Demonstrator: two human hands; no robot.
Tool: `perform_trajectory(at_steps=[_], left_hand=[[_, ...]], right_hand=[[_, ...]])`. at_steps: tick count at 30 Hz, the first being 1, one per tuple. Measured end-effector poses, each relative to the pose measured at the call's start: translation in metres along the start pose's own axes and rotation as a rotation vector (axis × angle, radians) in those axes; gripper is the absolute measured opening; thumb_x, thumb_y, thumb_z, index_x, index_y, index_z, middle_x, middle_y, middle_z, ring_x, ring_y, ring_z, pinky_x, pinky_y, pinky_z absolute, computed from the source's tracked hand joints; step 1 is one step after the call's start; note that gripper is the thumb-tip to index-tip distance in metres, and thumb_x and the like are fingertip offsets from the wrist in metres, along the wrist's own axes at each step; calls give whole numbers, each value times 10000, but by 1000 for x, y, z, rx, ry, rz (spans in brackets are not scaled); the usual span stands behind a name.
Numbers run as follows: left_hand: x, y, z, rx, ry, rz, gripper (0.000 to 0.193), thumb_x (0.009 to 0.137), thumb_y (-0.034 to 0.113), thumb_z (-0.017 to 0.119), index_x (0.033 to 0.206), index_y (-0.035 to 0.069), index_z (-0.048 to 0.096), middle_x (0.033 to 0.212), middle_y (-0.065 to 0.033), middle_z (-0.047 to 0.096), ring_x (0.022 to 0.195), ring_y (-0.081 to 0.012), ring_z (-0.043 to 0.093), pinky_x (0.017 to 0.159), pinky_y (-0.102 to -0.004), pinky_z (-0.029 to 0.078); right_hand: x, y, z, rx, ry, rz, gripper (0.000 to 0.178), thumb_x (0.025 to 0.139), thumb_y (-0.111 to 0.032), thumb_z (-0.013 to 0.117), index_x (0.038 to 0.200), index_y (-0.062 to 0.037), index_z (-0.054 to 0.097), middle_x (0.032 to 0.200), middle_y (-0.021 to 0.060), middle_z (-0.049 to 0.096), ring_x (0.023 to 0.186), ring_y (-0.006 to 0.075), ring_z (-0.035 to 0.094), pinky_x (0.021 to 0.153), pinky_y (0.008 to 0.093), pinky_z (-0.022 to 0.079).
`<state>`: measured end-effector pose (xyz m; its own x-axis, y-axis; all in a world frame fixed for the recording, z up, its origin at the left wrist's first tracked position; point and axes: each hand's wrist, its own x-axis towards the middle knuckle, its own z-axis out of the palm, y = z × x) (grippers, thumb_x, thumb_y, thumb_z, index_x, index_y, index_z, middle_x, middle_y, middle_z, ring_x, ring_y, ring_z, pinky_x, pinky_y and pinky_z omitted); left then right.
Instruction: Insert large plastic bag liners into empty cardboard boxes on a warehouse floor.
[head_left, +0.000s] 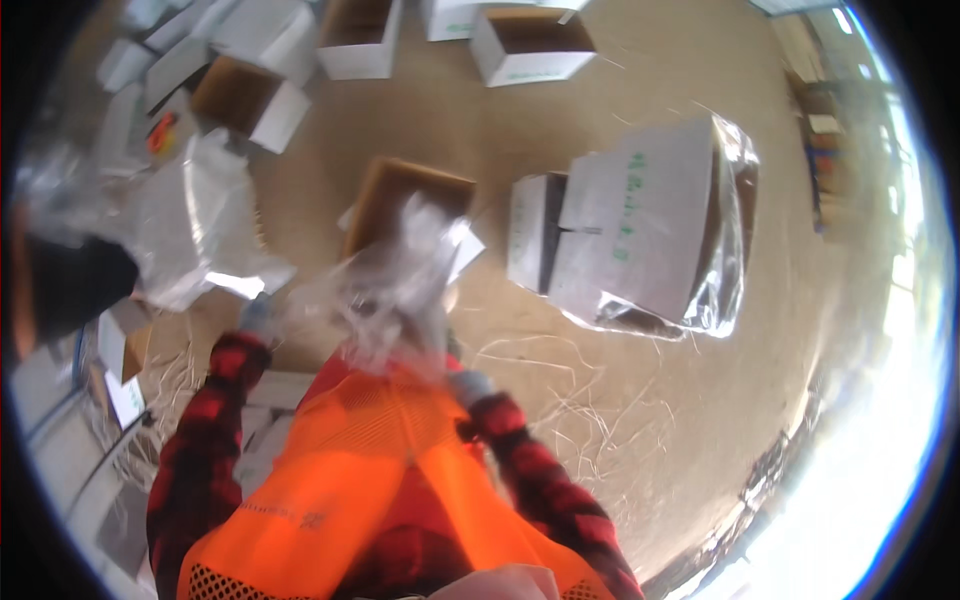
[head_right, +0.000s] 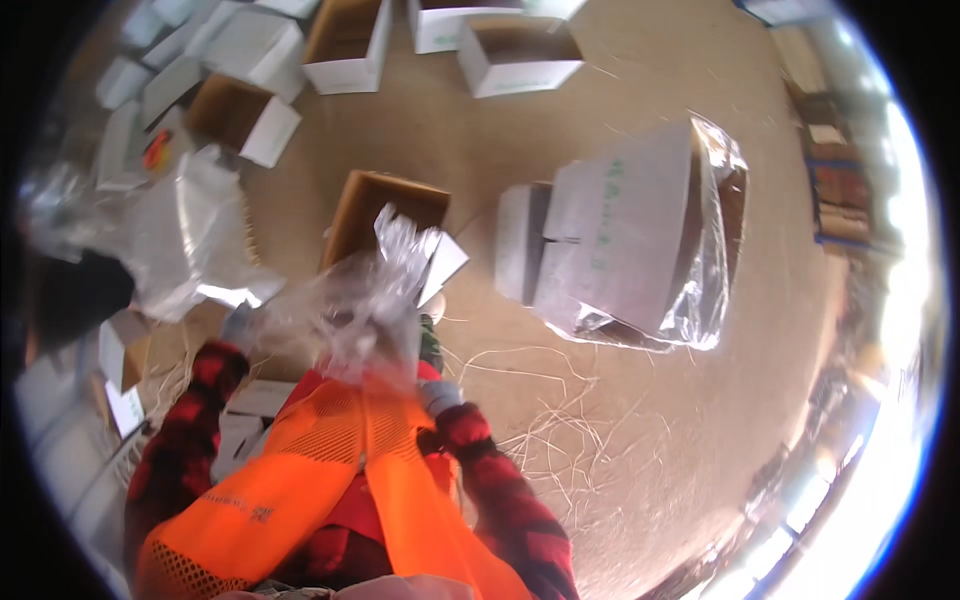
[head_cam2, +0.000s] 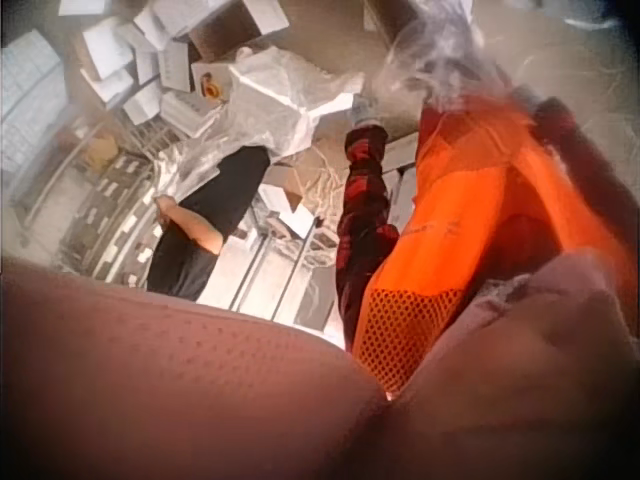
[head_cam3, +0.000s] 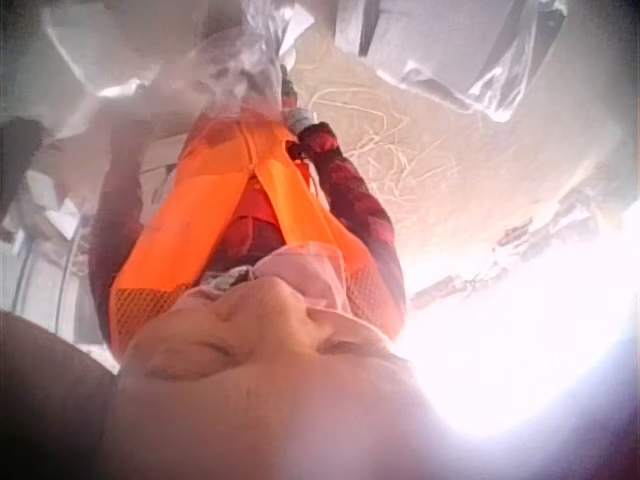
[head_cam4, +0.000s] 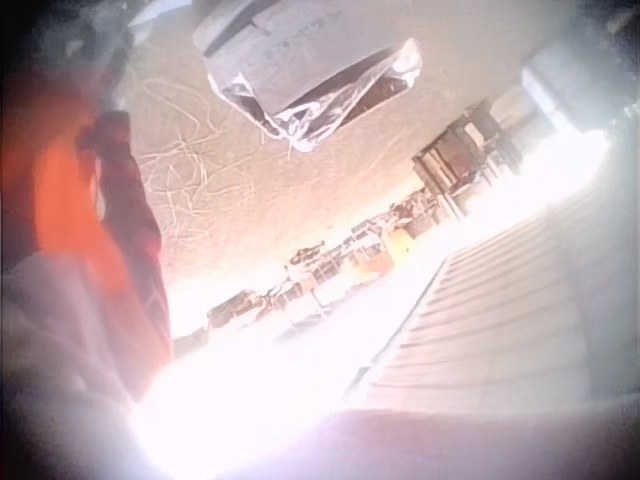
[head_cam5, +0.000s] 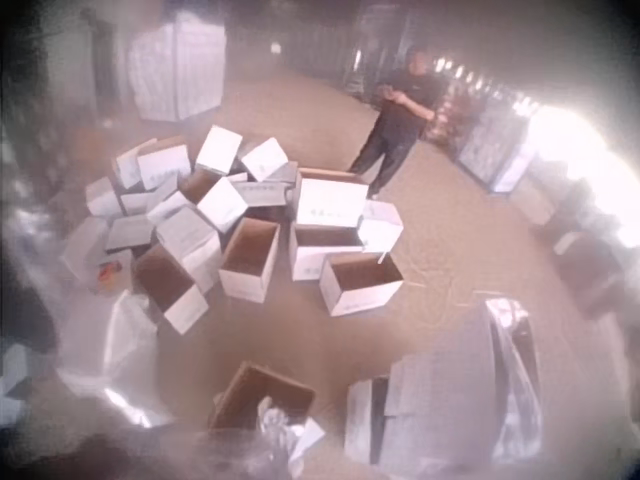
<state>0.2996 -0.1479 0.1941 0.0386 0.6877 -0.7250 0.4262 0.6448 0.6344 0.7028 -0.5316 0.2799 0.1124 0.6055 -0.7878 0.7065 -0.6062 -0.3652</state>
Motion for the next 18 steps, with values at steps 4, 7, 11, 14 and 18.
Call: perform_trajectory(at_steps=[4, 7, 11, 14, 18], left_hand=[[41, -119, -15, -178, 27, -262, 291, 1023, 83, 551, 1285, 73, 678, 1135, -79, 710, 944, -249, 715, 804, -390, 617], [92, -141, -53, -295, -8, -145, 293, 1004, 47, 569, 1275, 70, 678, 1094, -83, 720, 899, -264, 723, 769, -395, 625], [182, -51, -36, -447, -205, -167, 270, 1032, 79, 565, 1266, 129, 688, 861, -33, 696, 604, -159, 623, 505, -304, 491], [254, 15, 18, -31, -32, -121, 306, 1020, 315, 672, 1247, 110, 700, 786, -25, 683, 581, -157, 613, 501, -315, 472], [388, 50, 71, 704, 473, 307, 626, 968, 659, 633, 1131, 71, 770, 854, -64, 712, 632, -268, 642, 632, -425, 541]], right_hand=[[56, 38, 41, 51, 76, 189, 342, 1025, -304, 591, 1296, -142, 722, 1103, 151, 782, 1051, 328, 748, 937, 461, 584], [139, 65, 26, 264, 169, 275, 363, 1029, -293, 618, 1334, -115, 701, 1076, 115, 762, 994, 268, 719, 876, 402, 567], [249, 126, 0, 583, 299, 214, 348, 1054, -277, 620, 1338, -87, 686, 979, 61, 719, 827, 183, 662, 695, 321, 532], [312, 199, -43, 1062, 331, -130, 338, 1073, -266, 621, 1342, -66, 674, 905, 20, 687, 702, 119, 619, 559, 261, 505], [405, 192, -139, 1966, 116, 85, 278, 1064, -330, 654, 1181, -86, 717, 710, -55, 570, 550, 85, 522, 457, 249, 419]])
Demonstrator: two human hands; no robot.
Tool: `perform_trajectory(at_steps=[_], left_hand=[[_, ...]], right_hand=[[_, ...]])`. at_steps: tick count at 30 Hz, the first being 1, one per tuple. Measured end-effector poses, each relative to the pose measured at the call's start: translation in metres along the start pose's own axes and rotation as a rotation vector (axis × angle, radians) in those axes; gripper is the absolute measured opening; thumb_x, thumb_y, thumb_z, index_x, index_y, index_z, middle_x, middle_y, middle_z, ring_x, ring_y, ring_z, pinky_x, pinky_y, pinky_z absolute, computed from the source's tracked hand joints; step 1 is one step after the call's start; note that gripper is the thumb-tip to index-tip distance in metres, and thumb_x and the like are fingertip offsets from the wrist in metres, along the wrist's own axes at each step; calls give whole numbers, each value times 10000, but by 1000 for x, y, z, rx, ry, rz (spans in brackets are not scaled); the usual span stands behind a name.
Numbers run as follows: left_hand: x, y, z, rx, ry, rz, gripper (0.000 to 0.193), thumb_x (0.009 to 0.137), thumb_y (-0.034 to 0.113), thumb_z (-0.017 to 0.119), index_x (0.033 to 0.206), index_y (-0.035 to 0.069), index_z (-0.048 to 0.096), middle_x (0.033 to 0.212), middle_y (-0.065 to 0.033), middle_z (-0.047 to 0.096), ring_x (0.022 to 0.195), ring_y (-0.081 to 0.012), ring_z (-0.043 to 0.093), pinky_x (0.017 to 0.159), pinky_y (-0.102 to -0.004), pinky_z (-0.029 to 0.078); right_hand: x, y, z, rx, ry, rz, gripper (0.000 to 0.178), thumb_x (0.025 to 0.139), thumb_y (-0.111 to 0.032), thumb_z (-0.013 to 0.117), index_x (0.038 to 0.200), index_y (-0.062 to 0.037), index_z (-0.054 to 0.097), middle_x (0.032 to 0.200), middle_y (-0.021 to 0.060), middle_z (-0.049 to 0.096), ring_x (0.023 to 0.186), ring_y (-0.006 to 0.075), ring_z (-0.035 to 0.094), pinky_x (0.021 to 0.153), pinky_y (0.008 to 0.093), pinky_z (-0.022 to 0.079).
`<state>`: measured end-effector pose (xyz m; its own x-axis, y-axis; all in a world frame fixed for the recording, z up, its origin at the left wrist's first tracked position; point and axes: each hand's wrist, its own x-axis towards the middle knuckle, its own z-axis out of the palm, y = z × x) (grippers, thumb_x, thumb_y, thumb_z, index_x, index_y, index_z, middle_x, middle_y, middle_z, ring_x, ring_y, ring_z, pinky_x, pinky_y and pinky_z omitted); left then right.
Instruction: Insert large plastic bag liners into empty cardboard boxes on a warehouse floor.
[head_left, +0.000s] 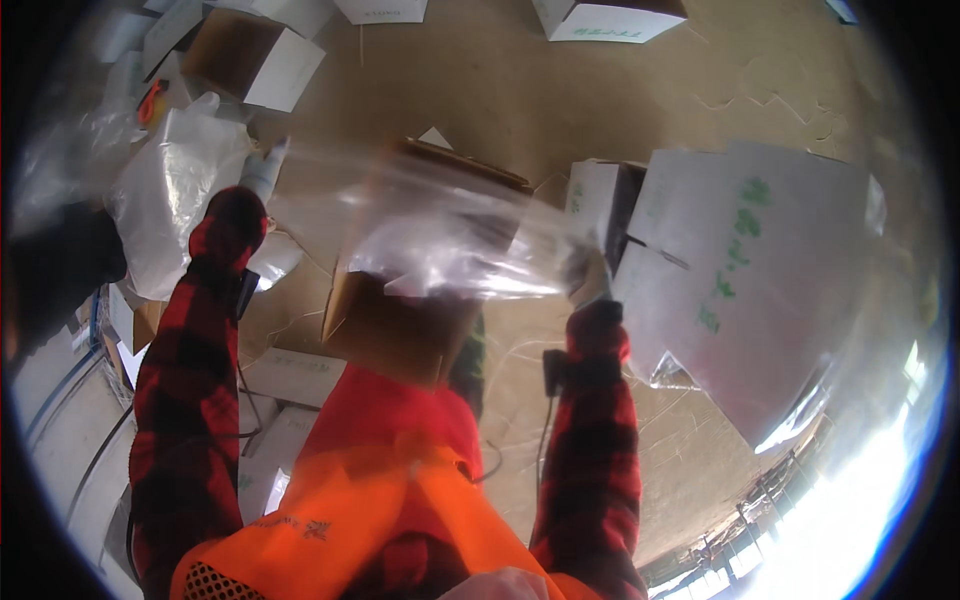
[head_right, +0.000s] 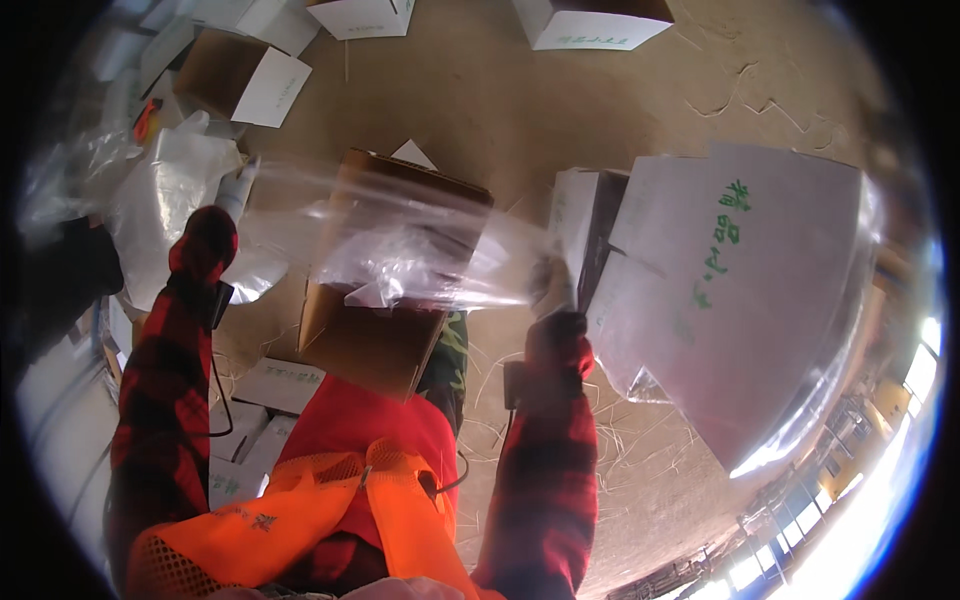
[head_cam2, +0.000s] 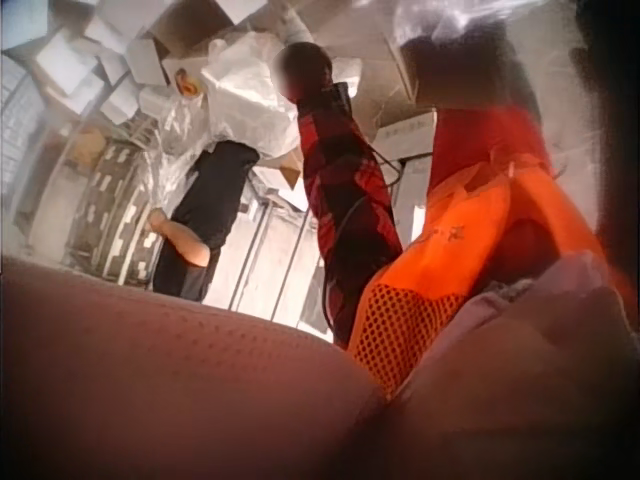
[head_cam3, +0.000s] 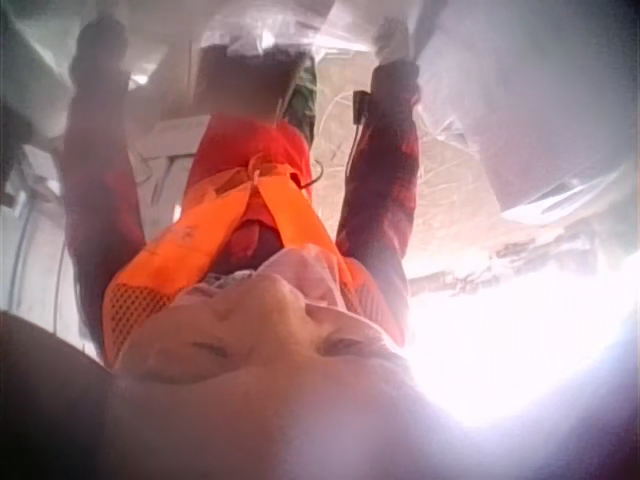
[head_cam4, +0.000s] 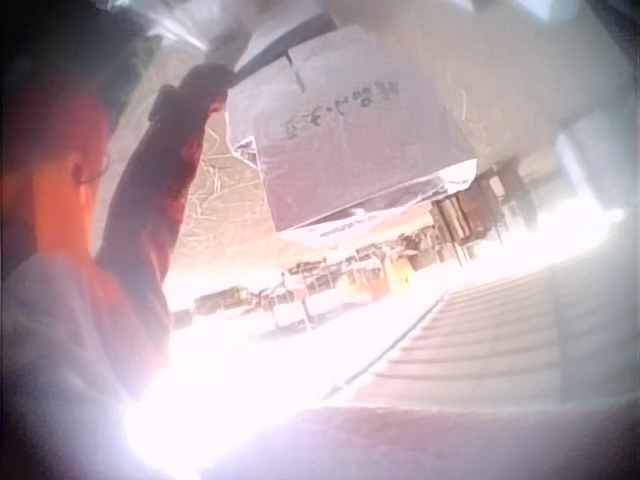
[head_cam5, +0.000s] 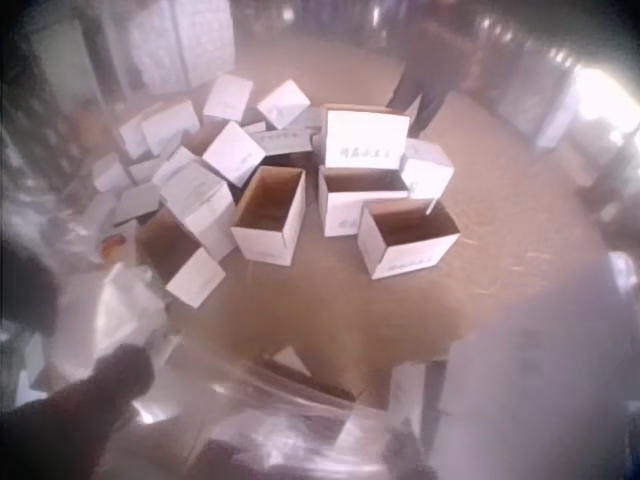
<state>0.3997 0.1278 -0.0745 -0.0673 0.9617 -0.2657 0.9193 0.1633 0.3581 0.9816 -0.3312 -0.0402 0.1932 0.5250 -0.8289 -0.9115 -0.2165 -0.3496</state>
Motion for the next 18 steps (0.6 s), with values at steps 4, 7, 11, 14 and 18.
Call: perform_trajectory(at_steps=[4, 7, 11, 14, 18], left_hand=[[84, 51, 137, -111, 33, 128, 737, 925, 730, 620, 1246, 77, 742, 1069, -188, 764, 998, -370, 719, 876, -474, 572], [91, -53, 144, 486, -83, 163, 555, 1013, 530, 610, 1366, 110, 694, 1196, -184, 748, 1081, -320, 710, 903, -454, 567], [-39, -98, 194, 114, -628, 599, 310, 1075, 186, 575, 1351, 123, 701, 1043, -56, 749, 915, -195, 699, 826, -393, 566], [-103, -74, 131, -383, -1029, -116, 253, 1011, 165, 664, 1251, 113, 726, 927, -65, 687, 804, -230, 664, 781, -417, 540], [-158, -26, 60, -198, -1245, -18, 273, 1014, 188, 656, 1274, 120, 706, 970, -60, 678, 847, -240, 655, 810, -436, 529]], right_hand=[[83, -51, 47, -233, 171, -172, 405, 1062, -498, 616, 1089, -109, 730, 715, -64, 538, 579, 78, 503, 494, 274, 408], [144, 3, 77, -456, 245, -266, 431, 1052, -528, 622, 1136, -118, 726, 797, -41, 579, 664, 96, 536, 572, 300, 436], [57, 74, 0, -579, 357, -108, 392, 1037, -452, 675, 1247, -123, 713, 945, 6, 671, 819, 132, 617, 702, 333, 504], [-22, 102, -29, -628, 200, 124, 406, 1026, -394, 715, 1331, -126, 703, 1056, 41, 739, 935, 160, 677, 801, 358, 555], [-59, 190, -97, -1337, -137, 198, 384, 956, -316, 764, 1291, -130, 734, 977, 88, 777, 854, 245, 739, 747, 409, 594]])
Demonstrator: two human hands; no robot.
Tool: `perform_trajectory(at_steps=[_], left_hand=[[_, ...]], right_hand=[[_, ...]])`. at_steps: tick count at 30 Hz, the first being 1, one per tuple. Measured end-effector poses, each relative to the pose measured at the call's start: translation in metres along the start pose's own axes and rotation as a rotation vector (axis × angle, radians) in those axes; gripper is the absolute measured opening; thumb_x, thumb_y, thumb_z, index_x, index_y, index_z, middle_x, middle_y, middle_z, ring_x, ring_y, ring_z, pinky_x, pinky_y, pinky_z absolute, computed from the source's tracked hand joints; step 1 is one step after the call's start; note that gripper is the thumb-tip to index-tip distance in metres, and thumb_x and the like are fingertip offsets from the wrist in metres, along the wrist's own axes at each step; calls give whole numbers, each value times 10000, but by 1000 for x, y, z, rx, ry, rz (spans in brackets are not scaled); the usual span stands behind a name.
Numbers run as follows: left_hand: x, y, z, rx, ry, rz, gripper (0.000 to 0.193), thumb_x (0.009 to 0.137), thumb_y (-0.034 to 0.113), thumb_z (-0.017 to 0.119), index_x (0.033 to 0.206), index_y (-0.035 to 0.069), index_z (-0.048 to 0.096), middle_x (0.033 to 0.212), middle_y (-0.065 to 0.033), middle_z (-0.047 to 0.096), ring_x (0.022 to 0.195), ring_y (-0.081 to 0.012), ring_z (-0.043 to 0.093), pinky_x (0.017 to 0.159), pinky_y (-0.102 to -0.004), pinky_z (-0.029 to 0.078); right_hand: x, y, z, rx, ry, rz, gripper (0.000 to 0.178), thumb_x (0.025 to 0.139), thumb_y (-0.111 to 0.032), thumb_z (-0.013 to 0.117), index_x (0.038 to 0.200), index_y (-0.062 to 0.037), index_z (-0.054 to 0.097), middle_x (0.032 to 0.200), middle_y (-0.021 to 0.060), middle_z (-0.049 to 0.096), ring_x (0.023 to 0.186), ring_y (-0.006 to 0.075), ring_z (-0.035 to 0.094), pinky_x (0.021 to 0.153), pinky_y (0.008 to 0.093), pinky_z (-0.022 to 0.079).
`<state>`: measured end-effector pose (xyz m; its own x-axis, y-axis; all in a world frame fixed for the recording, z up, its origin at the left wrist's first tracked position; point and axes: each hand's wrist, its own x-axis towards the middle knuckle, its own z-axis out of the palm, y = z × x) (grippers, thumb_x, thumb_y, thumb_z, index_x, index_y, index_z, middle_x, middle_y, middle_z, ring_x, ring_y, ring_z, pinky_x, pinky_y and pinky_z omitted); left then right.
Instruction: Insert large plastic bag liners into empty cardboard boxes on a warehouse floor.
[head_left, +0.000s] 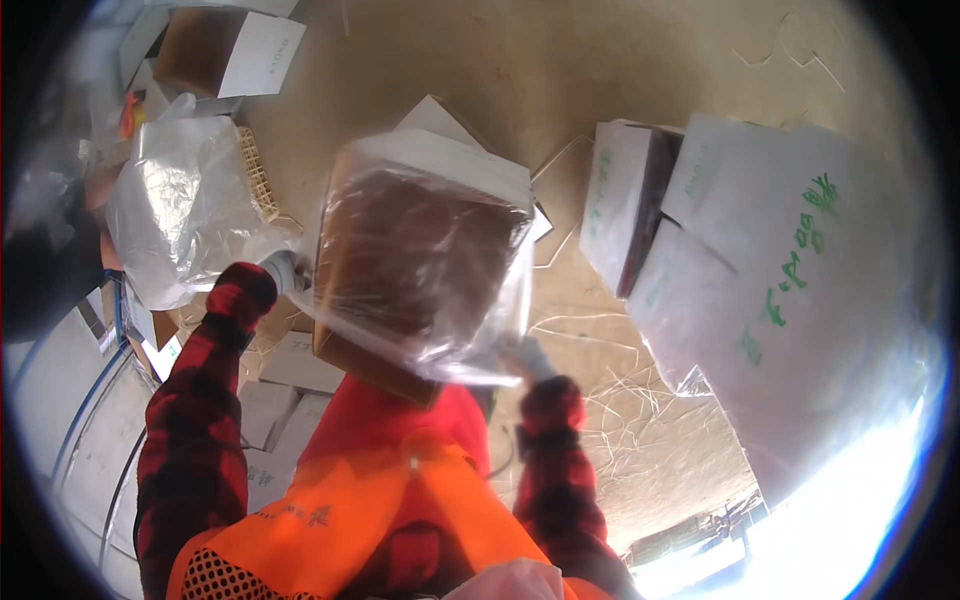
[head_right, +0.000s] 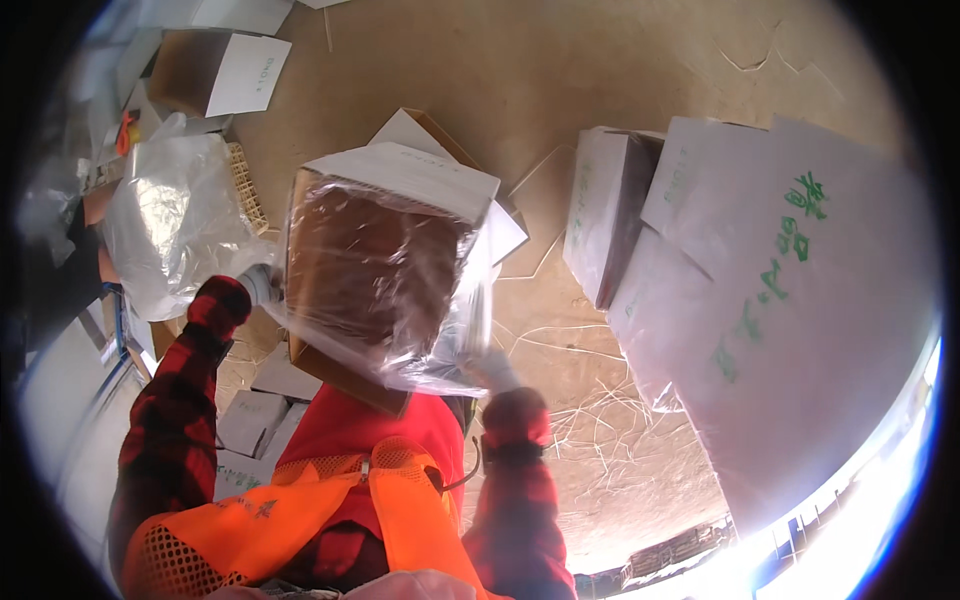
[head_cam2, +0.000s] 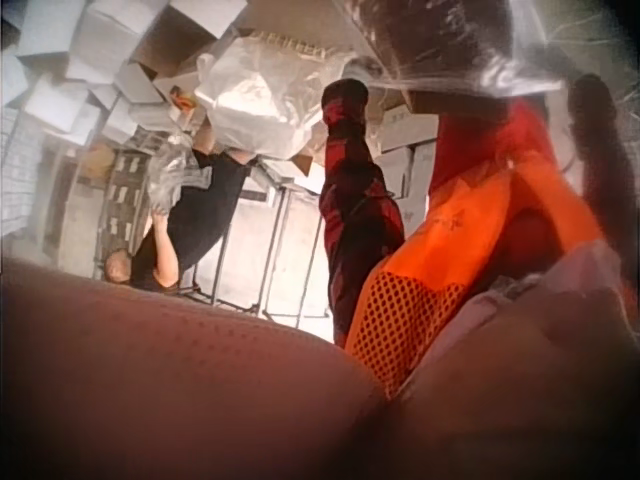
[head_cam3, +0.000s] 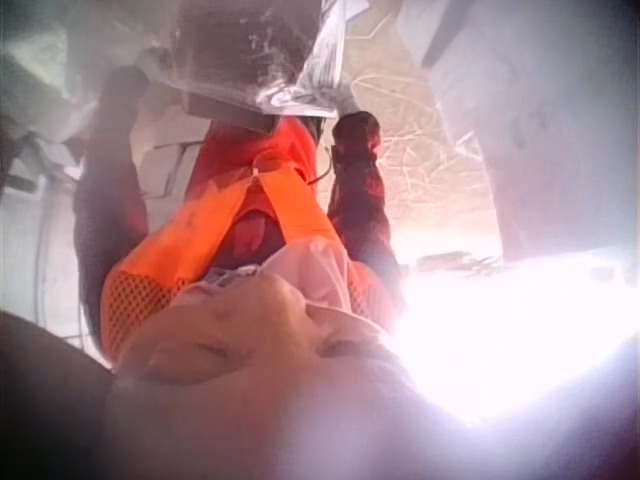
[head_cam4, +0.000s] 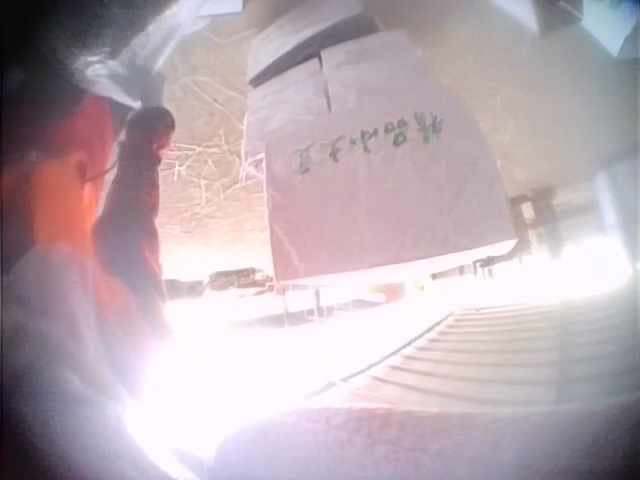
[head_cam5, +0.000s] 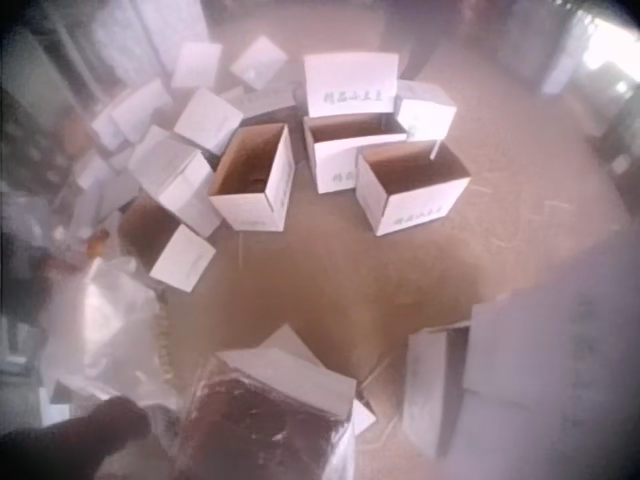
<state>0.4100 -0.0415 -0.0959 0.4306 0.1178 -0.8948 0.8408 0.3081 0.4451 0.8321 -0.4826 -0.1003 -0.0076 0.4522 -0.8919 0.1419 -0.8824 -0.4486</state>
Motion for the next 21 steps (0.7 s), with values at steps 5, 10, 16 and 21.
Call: perform_trajectory(at_steps=[5, 10, 16, 21], left_hand=[[-53, 0, 51, 22, -100, -62, 299, 1018, 218, 646, 1302, 129, 681, 1023, -55, 668, 900, -254, 644, 846, -460, 516], [-109, -8, 109, 10, -120, -129, 327, 1022, 247, 636, 1330, 137, 656, 1076, -49, 657, 953, -267, 633, 882, -484, 502], [-107, -44, 155, -43, -55, -207, 363, 1027, 282, 623, 1364, 147, 625, 1141, -43, 644, 1017, -283, 620, 925, -513, 485], [-31, -79, 144, -122, 151, -221, 393, 1031, 311, 613, 1392, 156, 600, 1194, -37, 633, 1070, -296, 609, 961, -537, 471]], right_hand=[[-55, -80, 95, 555, -127, 624, 268, 946, -290, 755, 1178, -159, 787, 897, 92, 774, 861, 299, 778, 760, 397, 617], [-55, 12, 202, 327, 106, 334, 409, 897, -66, 675, 1304, -43, 719, 982, 76, 763, 870, 205, 722, 772, 313, 574], [-24, 11, 192, 635, 537, 32, 264, 917, -40, 646, 1171, -7, 709, 976, 104, 735, 852, 220, 699, 706, 344, 578], [72, 27, 157, 527, 588, 28, 336, 900, -54, 665, 1234, -23, 685, 1052, 129, 726, 941, 263, 686, 798, 369, 560]])
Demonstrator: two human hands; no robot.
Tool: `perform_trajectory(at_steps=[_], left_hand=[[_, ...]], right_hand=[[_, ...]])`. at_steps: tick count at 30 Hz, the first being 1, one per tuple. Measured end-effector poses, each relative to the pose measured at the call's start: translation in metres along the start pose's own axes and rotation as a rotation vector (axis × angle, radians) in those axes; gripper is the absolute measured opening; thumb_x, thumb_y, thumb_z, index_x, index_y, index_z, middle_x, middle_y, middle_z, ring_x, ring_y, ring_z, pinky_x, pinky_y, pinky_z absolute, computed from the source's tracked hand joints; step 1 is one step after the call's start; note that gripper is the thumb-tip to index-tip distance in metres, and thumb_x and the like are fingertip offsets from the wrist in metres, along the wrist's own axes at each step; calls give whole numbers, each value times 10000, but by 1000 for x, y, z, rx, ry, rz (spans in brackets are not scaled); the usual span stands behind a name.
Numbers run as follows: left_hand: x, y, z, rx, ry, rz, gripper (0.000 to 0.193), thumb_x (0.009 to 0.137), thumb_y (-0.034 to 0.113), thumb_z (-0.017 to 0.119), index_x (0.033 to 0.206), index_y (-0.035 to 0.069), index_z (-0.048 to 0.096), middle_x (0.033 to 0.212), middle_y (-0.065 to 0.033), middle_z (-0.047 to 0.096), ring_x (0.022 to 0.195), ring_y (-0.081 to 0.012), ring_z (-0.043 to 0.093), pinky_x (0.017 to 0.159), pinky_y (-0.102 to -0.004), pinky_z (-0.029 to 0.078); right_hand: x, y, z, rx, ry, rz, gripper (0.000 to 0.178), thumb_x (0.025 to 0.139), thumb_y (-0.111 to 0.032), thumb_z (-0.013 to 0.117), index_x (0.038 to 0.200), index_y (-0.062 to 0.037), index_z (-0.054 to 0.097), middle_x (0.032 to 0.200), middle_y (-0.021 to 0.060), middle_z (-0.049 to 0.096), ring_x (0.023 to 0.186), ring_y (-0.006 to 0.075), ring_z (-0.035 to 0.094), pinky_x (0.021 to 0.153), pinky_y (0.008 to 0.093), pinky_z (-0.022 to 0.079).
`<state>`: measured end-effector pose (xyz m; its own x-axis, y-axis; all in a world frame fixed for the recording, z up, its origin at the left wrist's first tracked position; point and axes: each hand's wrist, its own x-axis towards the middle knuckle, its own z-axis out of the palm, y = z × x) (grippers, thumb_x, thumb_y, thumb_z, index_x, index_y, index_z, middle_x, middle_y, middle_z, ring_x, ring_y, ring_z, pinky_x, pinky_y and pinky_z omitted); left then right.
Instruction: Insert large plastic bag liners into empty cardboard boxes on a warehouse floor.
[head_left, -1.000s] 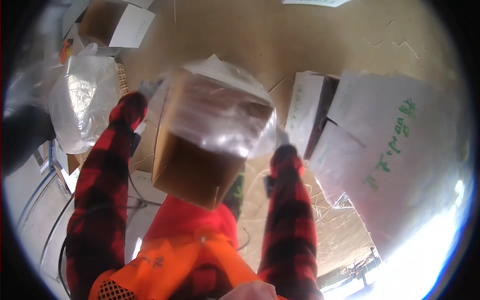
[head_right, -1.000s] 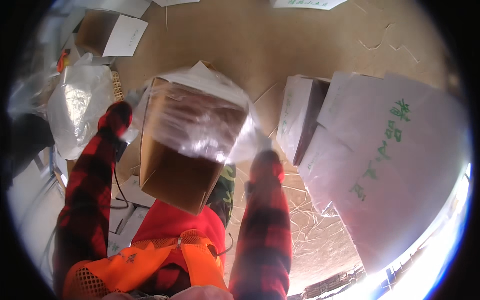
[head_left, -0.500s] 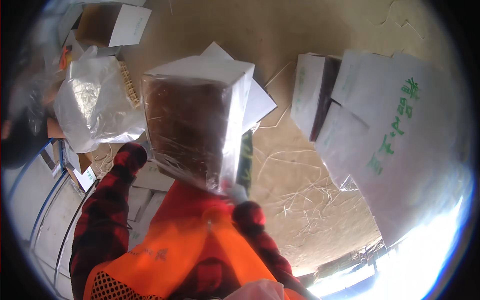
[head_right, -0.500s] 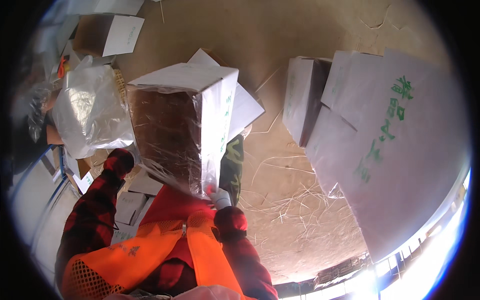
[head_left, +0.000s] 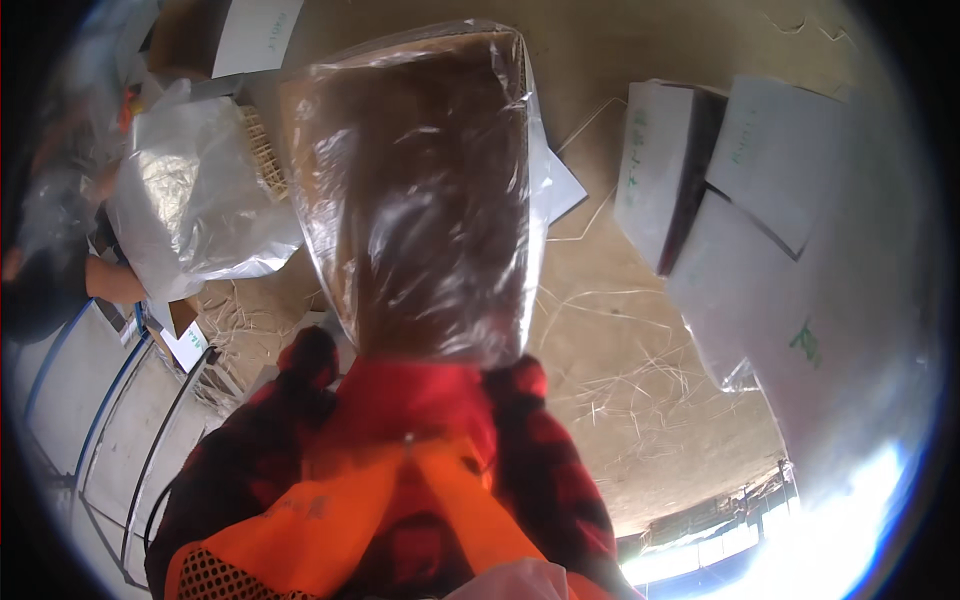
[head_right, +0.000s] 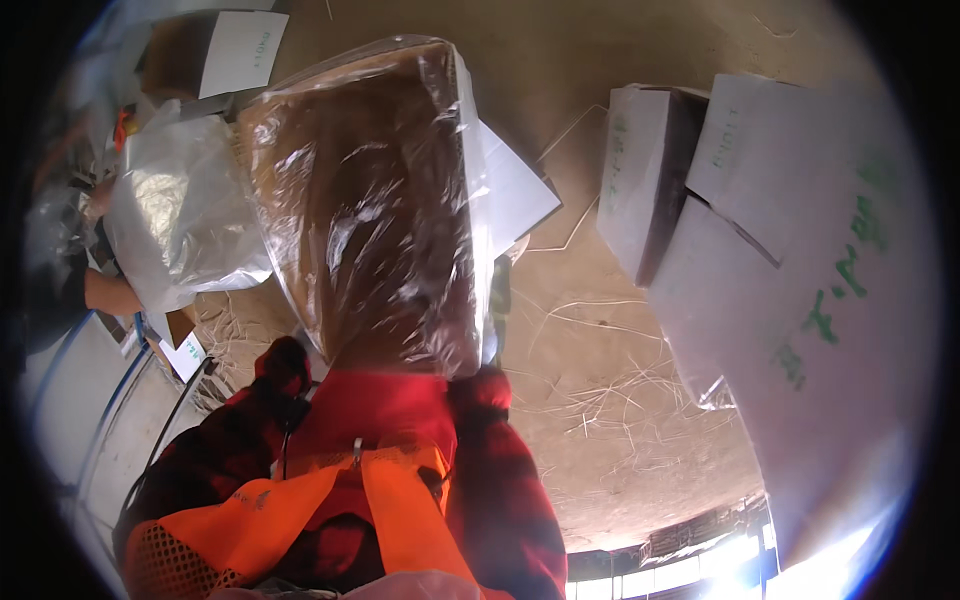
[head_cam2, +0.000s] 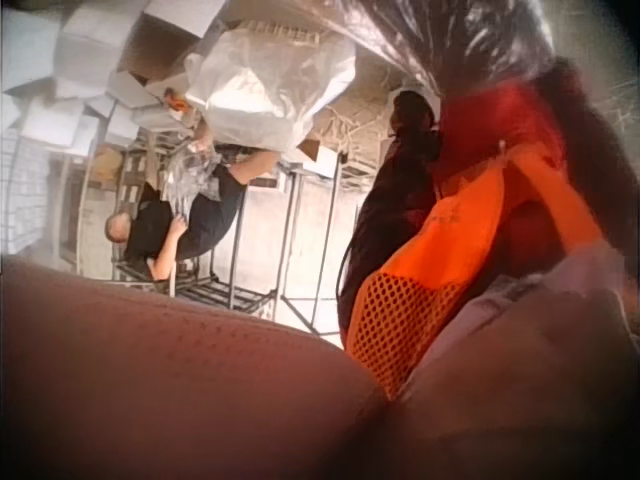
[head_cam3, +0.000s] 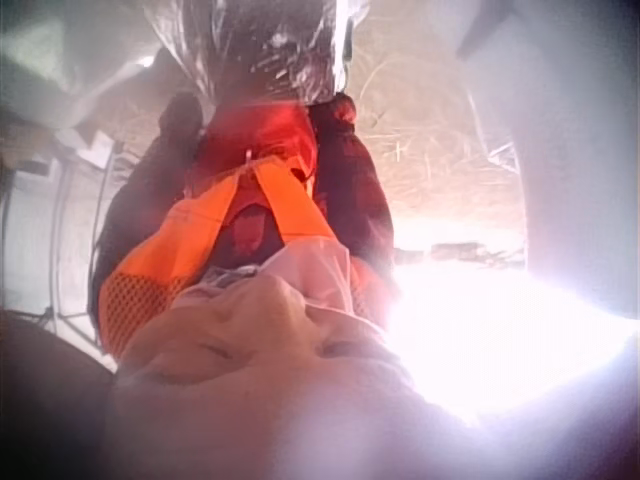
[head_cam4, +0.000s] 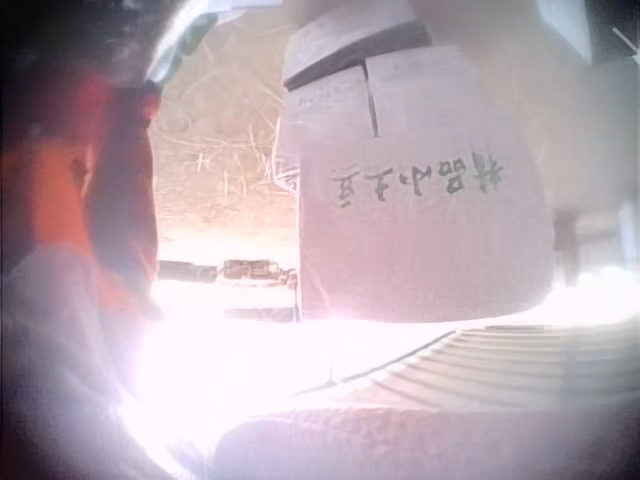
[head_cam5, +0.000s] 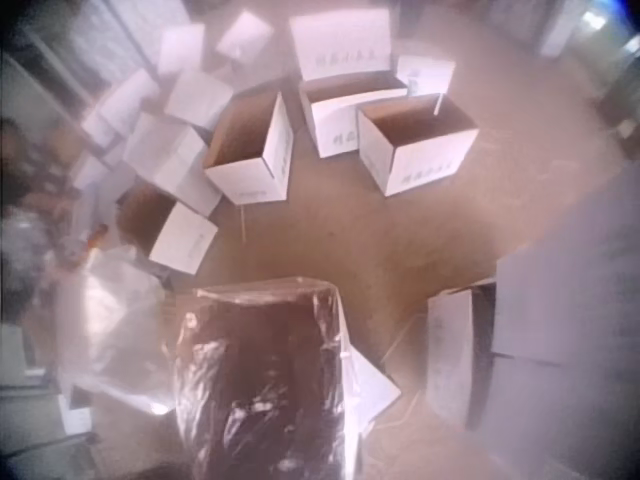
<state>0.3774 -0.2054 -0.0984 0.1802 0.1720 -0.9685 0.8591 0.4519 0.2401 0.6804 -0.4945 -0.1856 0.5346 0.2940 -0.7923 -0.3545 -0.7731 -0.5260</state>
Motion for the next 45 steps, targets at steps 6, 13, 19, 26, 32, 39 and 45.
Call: perform_trajectory(at_steps=[6, 13, 19, 26, 32, 39, 45], left_hand=[[150, 44, -68, -346, 334, 111, 431, 1036, 346, 601, 1426, 166, 569, 1258, -30, 620, 1134, -312, 595, 1004, -566, 455], [219, 93, -101, -655, 337, 130, 476, 1041, 387, 587, 1466, 178, 534, 1333, -23, 605, 1209, -331, 580, 1054, -600, 436], [214, 121, -112, -744, 361, 160, 515, 1046, 422, 575, 1499, 188, 504, 1397, -16, 592, 1273, -347, 567, 1097, -629, 419], [97, 239, -113, -291, 855, 338, 575, 942, 355, 700, 1448, 121, 560, 1330, -143, 617, 1169, -363, 613, 1046, -536, 492], [16, 123, -42, 553, 740, 486, 524, 886, 296, 776, 1355, 96, 655, 1292, -204, 675, 1186, -423, 633, 1070, -498, 478], [-42, 43, -22, 405, 770, 310, 439, 908, 280, 745, 1316, 136, 670, 1336, -147, 671, 1247, -378, 610, 1078, -496, 451], [-10, 31, -102, 366, 814, 275, 429, 913, 239, 738, 1315, 117, 650, 1401, -167, 618, 1293, -401, 564, 1122, -516, 415]], right_hand=[[175, -71, -24, -38, 2, -165, 431, 880, -71, 688, 1310, -43, 656, 1144, 159, 715, 1049, 315, 670, 908, 398, 538], [273, -184, -75, -255, 180, -481, 549, 857, -90, 714, 1398, -65, 623, 1251, 195, 703, 1174, 376, 652, 1037, 433, 513], [237, -214, -24, -482, -423, -748, 613, 844, -88, 720, 1447, -98, 607, 1328, 227, 686, 1258, 428, 631, 1130, 465, 494], [223, -226, -142, -742, 222, -457, 436, 932, -155, 709, 1363, -105, 661, 1291, 197, 701, 1185, 397, 672, 1028, 484, 531], [65, -195, -49, -281, -222, -120, 422, 940, -259, 736, 1346, -153, 682, 1233, 188, 740, 1151, 401, 705, 1006, 465, 560], [115, -321, 51, -706, -436, -411, 437, 943, -283, 757, 1337, -117, 669, 1080, 160, 731, 980, 289, 704, 864, 417, 561], [301, -429, 220, -435, -185, -235, 404, 953, -397, 758, 1218, -106, 663, 936, 81, 652, 806, 220, 621, 678, 389, 504]])
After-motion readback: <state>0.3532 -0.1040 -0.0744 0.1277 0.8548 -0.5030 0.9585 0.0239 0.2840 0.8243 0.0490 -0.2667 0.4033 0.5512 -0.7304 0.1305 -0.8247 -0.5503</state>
